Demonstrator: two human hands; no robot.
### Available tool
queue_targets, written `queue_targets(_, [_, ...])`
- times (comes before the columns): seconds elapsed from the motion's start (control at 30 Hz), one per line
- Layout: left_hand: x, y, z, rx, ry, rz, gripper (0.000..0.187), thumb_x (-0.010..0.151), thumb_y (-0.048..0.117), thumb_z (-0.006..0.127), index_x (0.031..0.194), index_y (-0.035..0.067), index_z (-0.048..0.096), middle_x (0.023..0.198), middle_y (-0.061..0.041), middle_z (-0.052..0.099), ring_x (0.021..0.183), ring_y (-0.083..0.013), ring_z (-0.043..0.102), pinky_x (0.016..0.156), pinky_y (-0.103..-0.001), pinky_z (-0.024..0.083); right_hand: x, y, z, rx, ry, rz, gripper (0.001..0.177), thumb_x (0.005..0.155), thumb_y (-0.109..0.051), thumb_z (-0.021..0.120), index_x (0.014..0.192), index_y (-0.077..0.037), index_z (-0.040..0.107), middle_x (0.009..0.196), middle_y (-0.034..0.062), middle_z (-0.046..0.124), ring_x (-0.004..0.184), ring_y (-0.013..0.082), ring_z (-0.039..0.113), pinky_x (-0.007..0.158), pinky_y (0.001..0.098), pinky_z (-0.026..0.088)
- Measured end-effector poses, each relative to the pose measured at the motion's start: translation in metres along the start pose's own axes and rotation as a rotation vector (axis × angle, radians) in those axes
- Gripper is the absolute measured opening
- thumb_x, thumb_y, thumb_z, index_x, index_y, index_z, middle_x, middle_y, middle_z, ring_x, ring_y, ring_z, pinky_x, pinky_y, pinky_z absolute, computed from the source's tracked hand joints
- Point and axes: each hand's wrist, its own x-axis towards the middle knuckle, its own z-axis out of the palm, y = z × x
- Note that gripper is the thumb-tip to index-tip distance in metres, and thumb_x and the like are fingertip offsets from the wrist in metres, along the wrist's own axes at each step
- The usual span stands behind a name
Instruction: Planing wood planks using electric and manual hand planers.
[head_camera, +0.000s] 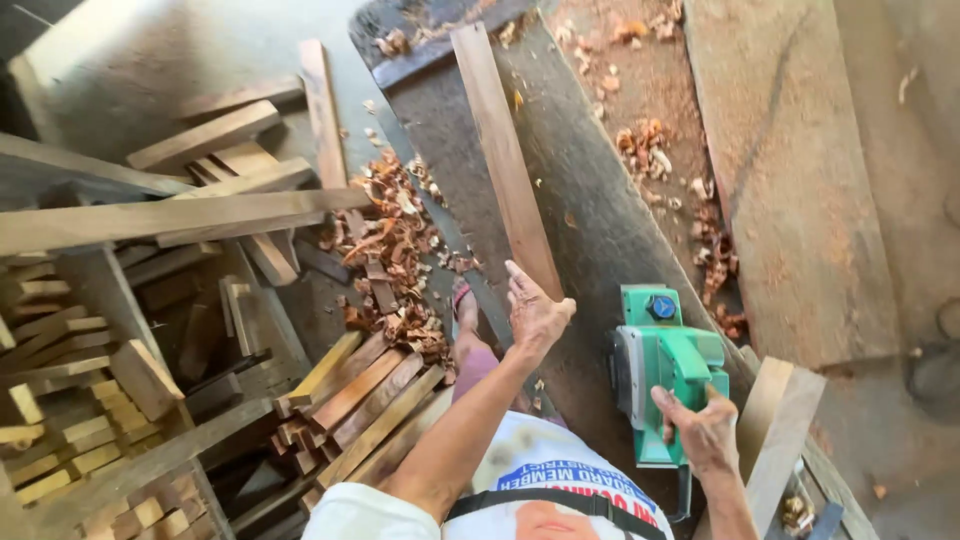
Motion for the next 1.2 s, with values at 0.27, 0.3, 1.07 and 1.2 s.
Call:
queue_targets(0.27, [-0.009, -0.001, -0.097, -0.945, -0.393, -0.105, 0.09, 0.061, 0.008, 0.083, 0.143, -0.006, 0.048, 0.116, -0.024, 0.065, 0.094, -0.034, 0.067, 0.077, -0.046, 0.058, 0.008, 0.012, -0.003, 0.059, -0.028, 0.03, 0.029, 0.077, -0.014, 0.084, 0.092, 0.004, 0.066, 0.064, 0.009, 0.06, 0.044, 0.0174, 0.051, 0.04, 0.0328, 0.04])
queue_targets(0.3, [-0.012, -0.003, -0.11, -1.13, -0.507, -0.061, 0.083, 0.064, 0.006, 0.084, 0.141, -0.003, 0.053, 0.119, -0.016, 0.067, 0.105, -0.0277, 0.07, 0.09, -0.04, 0.065, 0.009, 0.015, -0.004, 0.051, -0.025, 0.03, 0.029, 0.077, -0.014, 0.084, 0.092, 0.004, 0.066, 0.064, 0.0093, 0.06, 0.044, 0.0178, 0.051, 0.04, 0.033, 0.04])
queue_targets(1.07, [0.022, 0.108, -0.221, -1.42, -0.715, -0.085, 0.125, 0.091, 0.08, 0.049, 0.138, -0.035, 0.031, 0.132, -0.05, 0.053, 0.093, -0.0474, 0.071, 0.08, -0.06, 0.064, 0.004, 0.003, -0.007, 0.023, -0.073, 0.048, 0.028, 0.08, -0.017, 0.082, 0.091, 0.004, 0.065, 0.06, 0.0099, 0.059, 0.045, 0.0183, 0.05, 0.041, 0.0338, 0.038])
queue_targets(1.2, [0.023, 0.113, -0.223, -1.389, -0.662, -0.084, 0.126, 0.089, 0.079, 0.048, 0.134, -0.038, 0.03, 0.126, -0.053, 0.054, 0.096, -0.0504, 0.072, 0.077, -0.059, 0.063, 0.005, 0.007, -0.008, 0.037, -0.078, 0.035, 0.029, 0.08, -0.017, 0.082, 0.091, 0.004, 0.065, 0.061, 0.0103, 0.059, 0.045, 0.0185, 0.05, 0.041, 0.0342, 0.038])
